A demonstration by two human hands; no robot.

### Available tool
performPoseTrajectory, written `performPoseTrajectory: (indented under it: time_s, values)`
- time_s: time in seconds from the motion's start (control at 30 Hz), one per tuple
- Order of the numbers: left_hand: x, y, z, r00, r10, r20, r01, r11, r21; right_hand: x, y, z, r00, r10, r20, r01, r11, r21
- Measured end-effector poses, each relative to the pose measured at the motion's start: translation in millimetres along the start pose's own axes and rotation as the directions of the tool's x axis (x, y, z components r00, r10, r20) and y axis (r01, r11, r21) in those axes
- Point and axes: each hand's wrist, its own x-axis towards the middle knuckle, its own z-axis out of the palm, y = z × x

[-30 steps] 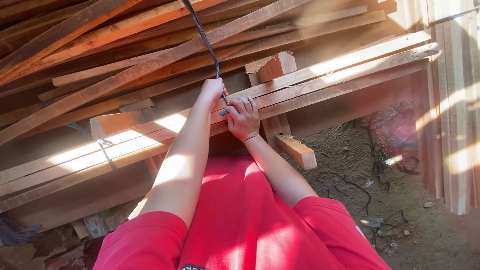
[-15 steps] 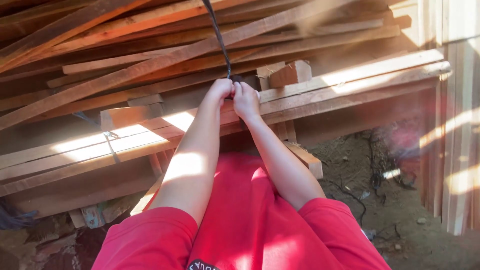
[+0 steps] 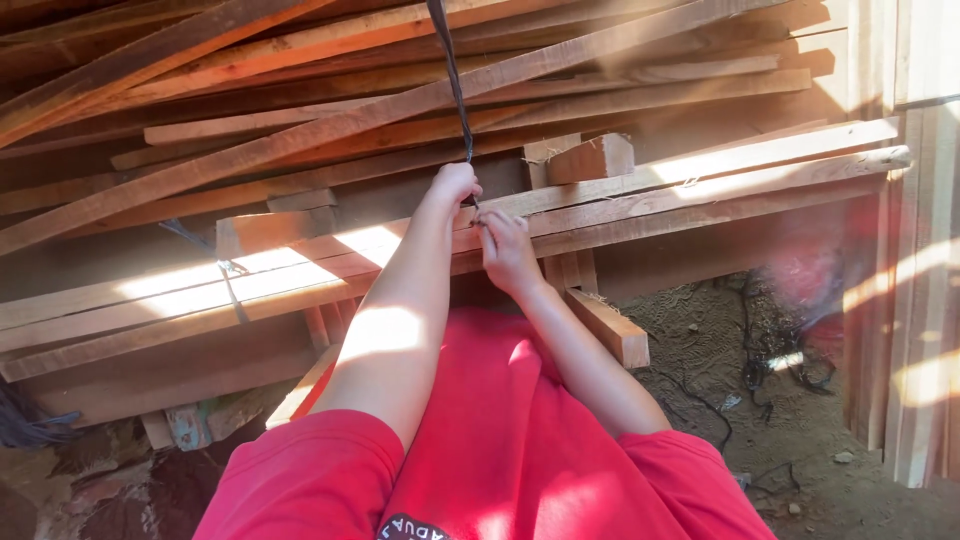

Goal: Bundling wooden planks together using plastic ties.

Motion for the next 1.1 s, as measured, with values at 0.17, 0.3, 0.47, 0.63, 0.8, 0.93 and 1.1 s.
performPoseTrajectory:
  time_s: [0.17, 0.3, 0.47, 0.63, 0.8, 0.93, 1.1]
  values:
    - [12.3, -4.7, 0.2, 1.000, 0.002, -0.001, -0.001, 0.978, 0.210, -12.7, 16.9, 17.7, 0.979, -0.191, -0.067, 0.179, 0.972, -0.150]
    - [22.5, -13.4, 4.0, 0.970, 0.180, 0.165, -0.244, 0.761, 0.601, -12.5, 24.9, 24.4, 0.950, -0.278, -0.142, 0.244, 0.945, -0.219]
    - [-49.1, 13.4, -33.6, 0.900, 0.349, 0.260, -0.435, 0.741, 0.512, -10.9, 30.0, 37.4, 0.917, -0.337, -0.215, 0.243, 0.897, -0.368]
    - [-158.7, 52.7, -94.4, 0.911, 0.273, 0.308, -0.412, 0.613, 0.674, -10.8, 30.1, 36.7, 0.903, -0.375, -0.210, 0.251, 0.856, -0.451]
    - [-168.8, 40.8, -101.8, 0.918, 0.230, 0.322, -0.393, 0.617, 0.682, -12.4, 30.1, 43.6, 0.889, -0.409, -0.206, 0.260, 0.821, -0.509]
    - [-139.5, 34.6, -88.9, 0.945, 0.201, 0.259, -0.325, 0.688, 0.649, -11.6, 29.1, 42.4, 0.871, -0.436, -0.225, 0.276, 0.814, -0.511]
    - [-78.1, 19.5, -65.9, 0.964, 0.108, 0.245, -0.246, 0.715, 0.654, -11.4, 29.7, 44.0, 0.862, -0.453, -0.227, 0.275, 0.794, -0.542]
